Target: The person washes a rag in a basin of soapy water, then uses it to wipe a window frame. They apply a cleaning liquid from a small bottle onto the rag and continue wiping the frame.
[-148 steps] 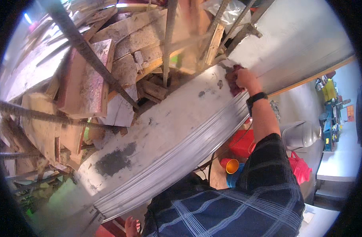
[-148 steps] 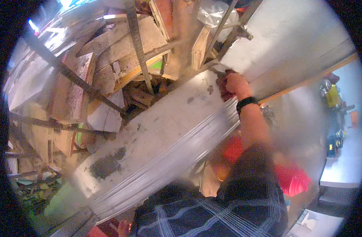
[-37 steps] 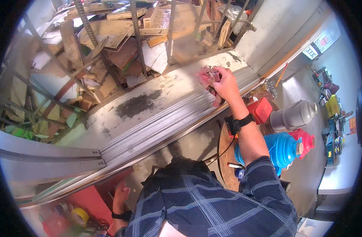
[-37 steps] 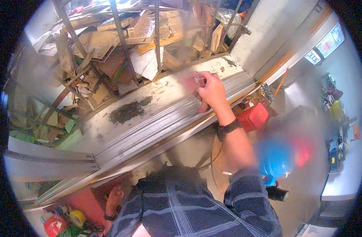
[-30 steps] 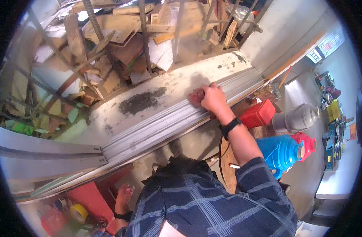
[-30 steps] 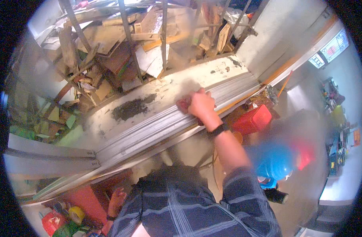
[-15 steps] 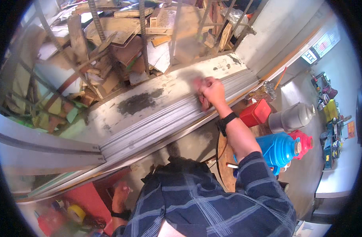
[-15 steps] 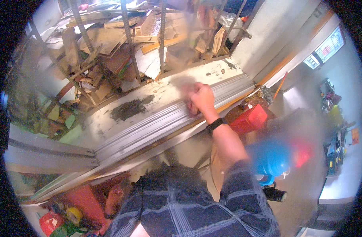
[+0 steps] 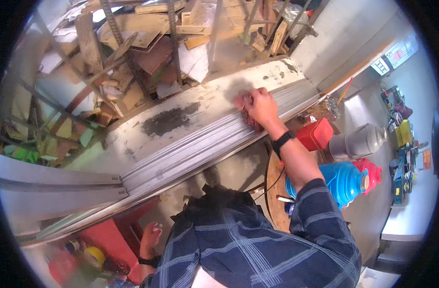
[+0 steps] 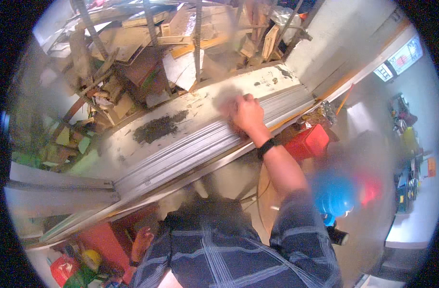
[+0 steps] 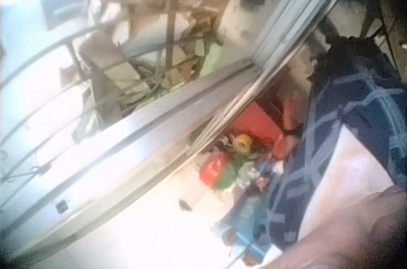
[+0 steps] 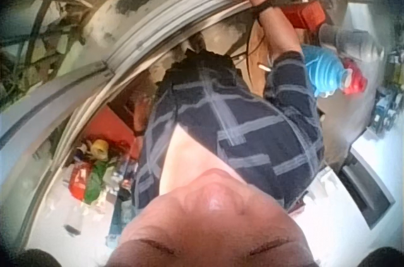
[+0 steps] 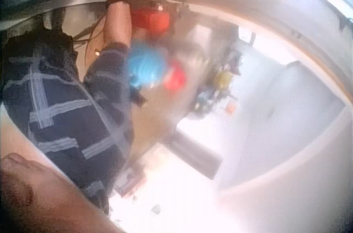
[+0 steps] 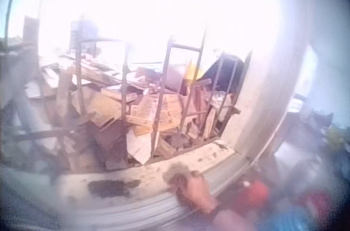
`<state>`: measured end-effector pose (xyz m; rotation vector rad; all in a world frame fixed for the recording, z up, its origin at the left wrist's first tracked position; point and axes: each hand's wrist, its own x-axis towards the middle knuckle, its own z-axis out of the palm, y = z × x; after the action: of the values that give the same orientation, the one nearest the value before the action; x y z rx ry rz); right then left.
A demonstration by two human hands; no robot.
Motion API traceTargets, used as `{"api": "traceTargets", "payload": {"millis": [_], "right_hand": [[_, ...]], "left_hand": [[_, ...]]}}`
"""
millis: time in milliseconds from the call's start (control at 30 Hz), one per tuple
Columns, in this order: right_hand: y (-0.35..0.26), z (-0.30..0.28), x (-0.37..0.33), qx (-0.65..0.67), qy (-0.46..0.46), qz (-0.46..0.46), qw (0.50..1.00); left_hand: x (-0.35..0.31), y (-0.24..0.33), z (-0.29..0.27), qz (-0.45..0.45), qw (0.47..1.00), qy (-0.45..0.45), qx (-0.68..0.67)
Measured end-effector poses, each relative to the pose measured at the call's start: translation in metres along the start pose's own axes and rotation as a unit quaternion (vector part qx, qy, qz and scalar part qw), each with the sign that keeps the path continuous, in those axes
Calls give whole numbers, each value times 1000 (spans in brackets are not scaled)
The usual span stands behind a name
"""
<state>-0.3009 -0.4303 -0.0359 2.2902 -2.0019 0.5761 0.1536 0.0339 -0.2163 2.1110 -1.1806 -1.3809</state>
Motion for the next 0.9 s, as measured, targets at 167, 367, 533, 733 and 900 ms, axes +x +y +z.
{"api": "traceTargets", "payload": {"millis": [167, 367, 533, 733, 900], "right_hand": [[13, -28, 18, 137, -27, 23, 990], [-11, -2, -12, 54, -42, -34, 997], [16, 17, 44, 241, 116, 49, 962], [65, -44, 52, 595, 249, 115, 755], [121, -32, 10, 415, 156, 193, 875]], "left_hand": [[21, 21, -5, 15, 999, -11, -50], [17, 11, -10, -19, 987, 7, -158], [40, -23, -10, 91, 983, 5, 157], [12, -87, -6, 6, 956, 30, -292], [-1, -102, -9, -52, 953, -24, -298]]}}
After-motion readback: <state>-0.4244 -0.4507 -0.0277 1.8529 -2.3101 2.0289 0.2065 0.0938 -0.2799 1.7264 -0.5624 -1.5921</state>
